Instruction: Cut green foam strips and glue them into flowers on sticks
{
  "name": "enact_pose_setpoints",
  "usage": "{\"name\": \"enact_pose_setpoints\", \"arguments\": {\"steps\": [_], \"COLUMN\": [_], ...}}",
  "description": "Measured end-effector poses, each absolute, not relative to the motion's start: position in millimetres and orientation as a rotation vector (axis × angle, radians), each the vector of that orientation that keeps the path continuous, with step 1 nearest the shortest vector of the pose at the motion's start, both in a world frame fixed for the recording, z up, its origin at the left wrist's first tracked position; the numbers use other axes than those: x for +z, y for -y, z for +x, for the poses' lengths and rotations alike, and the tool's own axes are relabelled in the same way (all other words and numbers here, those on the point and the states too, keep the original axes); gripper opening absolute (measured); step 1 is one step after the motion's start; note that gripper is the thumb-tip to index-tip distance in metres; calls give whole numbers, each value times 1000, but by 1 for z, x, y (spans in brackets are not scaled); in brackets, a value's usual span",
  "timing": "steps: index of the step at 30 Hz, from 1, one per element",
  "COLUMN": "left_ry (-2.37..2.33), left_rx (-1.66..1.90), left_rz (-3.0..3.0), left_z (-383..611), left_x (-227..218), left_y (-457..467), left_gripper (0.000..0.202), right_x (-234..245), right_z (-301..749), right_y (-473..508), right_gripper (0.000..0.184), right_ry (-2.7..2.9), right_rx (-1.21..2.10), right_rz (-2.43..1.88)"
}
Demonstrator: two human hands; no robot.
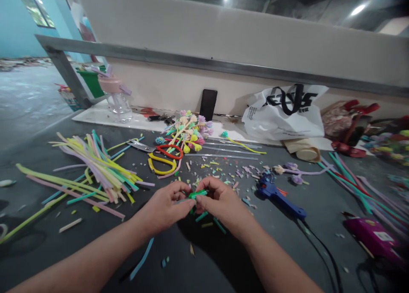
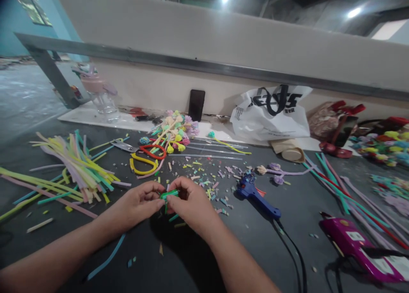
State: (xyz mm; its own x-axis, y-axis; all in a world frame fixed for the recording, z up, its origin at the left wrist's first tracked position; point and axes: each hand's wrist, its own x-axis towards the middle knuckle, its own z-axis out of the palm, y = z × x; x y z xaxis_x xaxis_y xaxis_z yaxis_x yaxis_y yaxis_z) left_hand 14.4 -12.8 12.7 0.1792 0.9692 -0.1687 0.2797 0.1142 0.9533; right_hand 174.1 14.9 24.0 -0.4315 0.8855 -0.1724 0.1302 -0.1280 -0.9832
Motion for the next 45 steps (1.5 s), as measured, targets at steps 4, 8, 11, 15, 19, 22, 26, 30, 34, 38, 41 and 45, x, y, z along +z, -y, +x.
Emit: {"name": "enact_pose_setpoints", "arguments": {"steps": [4, 8, 11, 15, 19, 22, 26, 30, 34, 38, 41, 45], "left_ry": [-1203, -1209, -1227, -1253, -1252, -1272, -1293, -1312, -1300, -1172, -1024, -840], "left_rx": [676, 635, 626, 656, 734, 784, 862, 885, 814, 701, 692, 565], "left_rz": [1182, 1146, 1219, 1361, 1424, 1394, 1375, 1424, 1402, 1167, 989, 946], "left_z": [13, 11, 12, 14, 15, 14, 14, 16, 18, 16, 13, 16], "left_x": [15, 15, 16, 16, 14, 15, 19, 16, 14, 31, 48, 51], "left_y": [12, 12, 12, 12, 12, 11, 10, 12, 14, 10, 4, -3], "left_gripper": [25, 23, 20, 17, 14, 11, 12, 15, 18, 33, 32, 31], "right_x": [21, 21, 22, 19, 20, 26, 31, 30, 28, 31, 35, 37], "right_z": [175, 174, 172, 168, 166, 169, 175, 176, 177, 184, 189, 192], "right_y": [-14, -14, -14, -13, -13, -13, -13, -13, -15, -18, -18, -17], "right_gripper": [10, 11, 11, 12, 17, 29, 31, 21, 15, 13, 14, 18], "right_ry": [1639, 1686, 1657, 1615, 1591, 1497, 1482, 1487, 1459, 1473, 1526, 1605], "right_rx": [1535, 1489, 1522, 1559, 1580, 1677, 1743, 1718, 1678, 1639, 1579, 1439], "right_rz": [-1143, -1163, -1181, -1236, -1239, -1094, -1005, -1049, -1063, -1020, -977, -982]}}
